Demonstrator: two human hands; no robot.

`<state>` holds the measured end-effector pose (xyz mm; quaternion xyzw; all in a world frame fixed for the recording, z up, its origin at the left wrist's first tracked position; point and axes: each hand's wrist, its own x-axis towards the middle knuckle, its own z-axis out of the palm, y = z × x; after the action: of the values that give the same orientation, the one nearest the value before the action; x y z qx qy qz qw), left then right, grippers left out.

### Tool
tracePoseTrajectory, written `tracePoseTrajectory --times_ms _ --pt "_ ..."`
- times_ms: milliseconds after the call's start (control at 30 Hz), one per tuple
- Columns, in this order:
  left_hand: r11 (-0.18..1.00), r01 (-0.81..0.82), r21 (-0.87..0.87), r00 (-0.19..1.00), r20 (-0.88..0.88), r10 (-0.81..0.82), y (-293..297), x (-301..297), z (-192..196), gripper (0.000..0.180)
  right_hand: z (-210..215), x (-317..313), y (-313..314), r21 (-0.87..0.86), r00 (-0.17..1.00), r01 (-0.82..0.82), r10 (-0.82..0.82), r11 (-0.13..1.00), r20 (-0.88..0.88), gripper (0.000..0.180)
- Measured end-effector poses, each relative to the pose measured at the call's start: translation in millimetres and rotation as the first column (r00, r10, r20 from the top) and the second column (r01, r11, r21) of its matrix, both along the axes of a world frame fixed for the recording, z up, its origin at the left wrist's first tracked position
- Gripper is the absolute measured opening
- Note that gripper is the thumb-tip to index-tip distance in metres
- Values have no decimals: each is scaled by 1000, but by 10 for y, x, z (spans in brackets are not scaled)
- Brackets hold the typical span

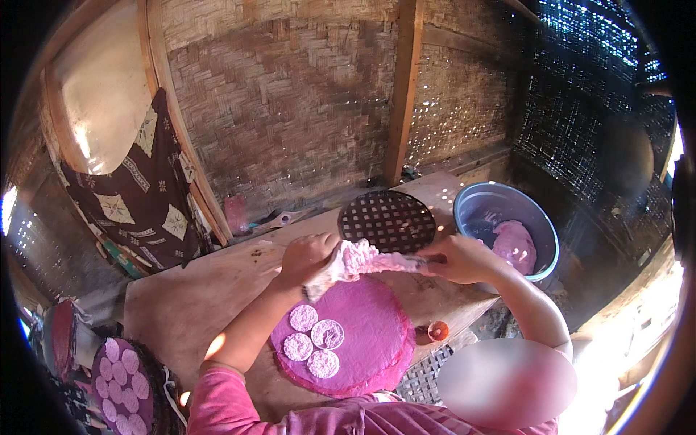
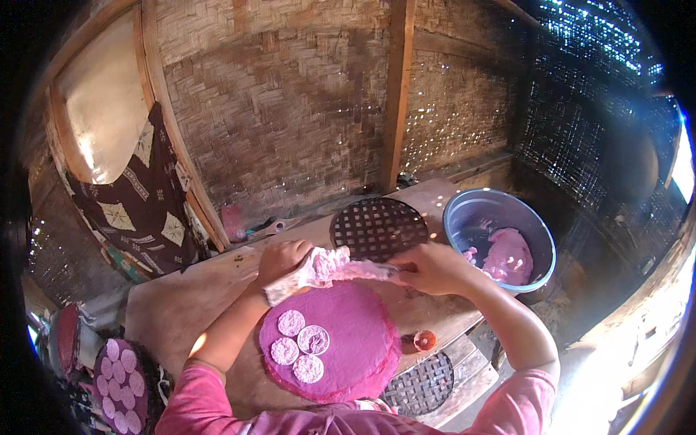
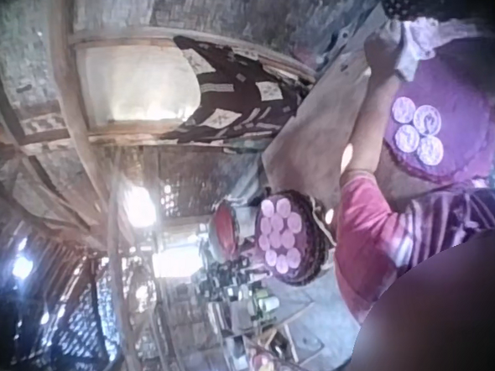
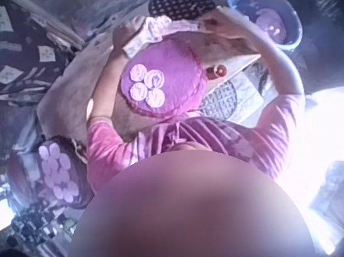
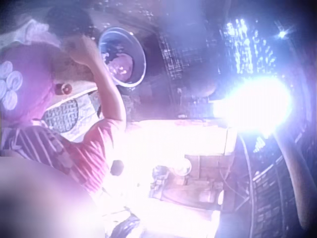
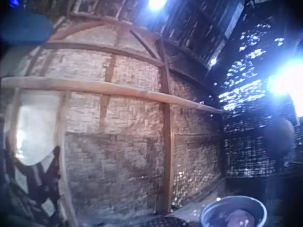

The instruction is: The person scoops pink dough from a bowl, places it into a wooden mold, and presses it to form round cakes. They then place the finished cakes onto a woven tray and repeat the process.

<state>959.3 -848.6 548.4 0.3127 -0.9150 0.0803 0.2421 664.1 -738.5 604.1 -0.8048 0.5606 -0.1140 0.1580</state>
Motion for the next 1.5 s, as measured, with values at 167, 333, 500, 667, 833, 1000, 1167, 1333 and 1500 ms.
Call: tracePoseTrajectory --times_ms 167,333,500,667,833,1000,1167,1333,1500 --pt "990 87 111 990 -119 -74 166 151 -60 39 -185 775 108 -487 807 -354 -3 798 -591 36" --pt "998 67 2 997 -46 -67 -48 426 -484 30 -293 1041 146 -546 849 -405 80 733 -522 33" --pt "1000 -4 -15 940 -340 -1 -268 776 -650 23 -9 885 184 -529 843 -291 -47 797 -535 34" --pt "972 -235 -15 966 -118 232 -89 656 -355 33 179 933 101 -521 817 -338 -31 784 -576 31" --pt "993 1 119 975 -221 26 91 457 -194 40 88 1136 -83 -453 794 -433 92 780 -600 24" --pt "999 9 48 991 -134 -3 -50 596 -366 52 -57 1110 53 -483 831 -372 52 793 -554 28" --pt "965 190 180 767 -641 -32 -241 560 -279 22 -133 811 82 -579 995 42 -84 814 -46 37" --pt "981 -175 -80 887 -445 122 -168 173 -189 17 -805 1398 -353 -414 745 286 72 864 664 48" --pt "964 -193 -183 887 -453 92 -457 286 -206 20 -1134 1500 -57 -204 814 281 -120 938 569 48"
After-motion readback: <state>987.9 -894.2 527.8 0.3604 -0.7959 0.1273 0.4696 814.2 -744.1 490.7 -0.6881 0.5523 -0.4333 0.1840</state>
